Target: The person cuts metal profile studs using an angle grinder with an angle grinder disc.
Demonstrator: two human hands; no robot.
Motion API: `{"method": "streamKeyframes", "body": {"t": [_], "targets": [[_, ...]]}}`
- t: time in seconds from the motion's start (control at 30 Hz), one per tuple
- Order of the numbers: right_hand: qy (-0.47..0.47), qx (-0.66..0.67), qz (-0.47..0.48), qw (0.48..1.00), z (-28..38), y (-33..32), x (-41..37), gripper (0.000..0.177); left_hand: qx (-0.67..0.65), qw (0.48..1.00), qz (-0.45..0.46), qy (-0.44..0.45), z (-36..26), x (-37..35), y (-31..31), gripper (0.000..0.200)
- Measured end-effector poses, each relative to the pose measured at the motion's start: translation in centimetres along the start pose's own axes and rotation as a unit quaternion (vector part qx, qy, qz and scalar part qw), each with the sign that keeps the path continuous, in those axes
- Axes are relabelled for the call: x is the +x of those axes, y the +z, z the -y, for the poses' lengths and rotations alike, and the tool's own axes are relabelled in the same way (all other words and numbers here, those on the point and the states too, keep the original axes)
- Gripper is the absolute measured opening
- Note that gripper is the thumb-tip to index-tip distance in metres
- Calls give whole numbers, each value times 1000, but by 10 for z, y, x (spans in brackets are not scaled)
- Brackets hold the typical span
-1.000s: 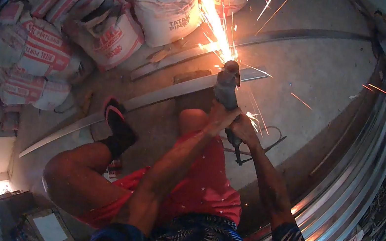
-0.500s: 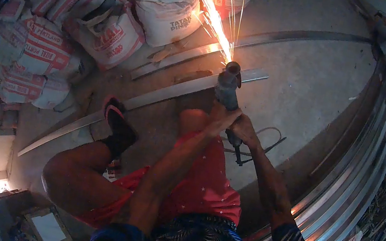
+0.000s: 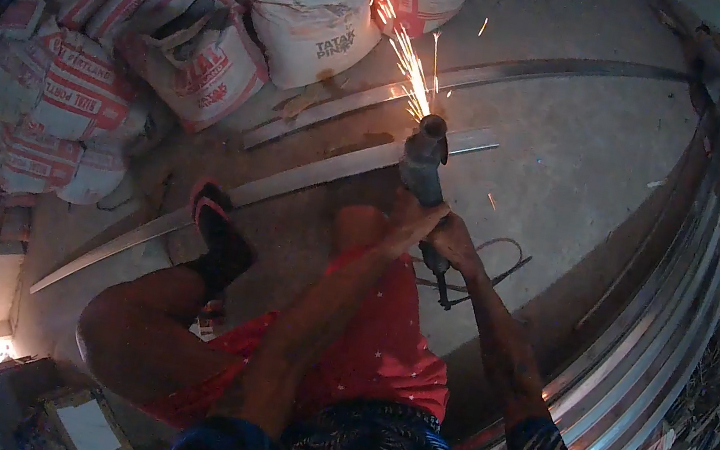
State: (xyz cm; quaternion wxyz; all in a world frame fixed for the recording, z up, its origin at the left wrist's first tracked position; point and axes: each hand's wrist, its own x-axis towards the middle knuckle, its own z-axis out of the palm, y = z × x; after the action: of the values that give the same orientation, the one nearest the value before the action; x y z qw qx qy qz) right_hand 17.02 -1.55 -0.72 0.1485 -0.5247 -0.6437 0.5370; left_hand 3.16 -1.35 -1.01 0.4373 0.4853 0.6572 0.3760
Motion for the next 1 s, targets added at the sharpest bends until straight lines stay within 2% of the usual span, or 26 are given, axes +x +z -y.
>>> {"method": "streamKeyframes", "body": {"t": [0.07,0.17,0.27,0.33,0.4,0.47,0.53,0.57,0.67,0.8,0.9,1.0], "targets": [[-13,-35,3,999,10,-3,-4,46,-46,998,32,-11,-7,0,-4,67],[-24,-56,-2,998,6,-2,0,44,12,999,-40,21,-11,-6,0,67],[-29,-49,-25,998,8,-1,2,43,-15,999,-32,6,5,1,5,67],[-30,-60,-34,997,23,-2,0,42,-14,997,-70,23,-3,-4,3,66],[-24,-92,-36,995,40,-9,-4,41,10,998,-63,7,-17,-6,-2,65],[-90,-89,-42,991,2,2,18,42,60,997,-15,-41,-31,2,-15,63],[-94,-75,-48,992,15,1,15,41,24,999,-42,24,-8,14,-7,62],[-68,-62,-50,994,30,-1,10,40,6,997,-57,56,6,20,-4,61],[-32,-39,-45,998,68,-12,-6,36,68,996,-9,-53,-20,16,-18,64],[-52,-73,-37,995,53,-10,7,33,64,998,-28,-1,3,29,-11,71],[-151,-209,-18,966,39,-11,18,33,102,995,-4,-18,-10,28,-15,79],[-120,-168,17,978,51,-20,14,38,75,997,-14,-34,-4,33,-9,86]]}}
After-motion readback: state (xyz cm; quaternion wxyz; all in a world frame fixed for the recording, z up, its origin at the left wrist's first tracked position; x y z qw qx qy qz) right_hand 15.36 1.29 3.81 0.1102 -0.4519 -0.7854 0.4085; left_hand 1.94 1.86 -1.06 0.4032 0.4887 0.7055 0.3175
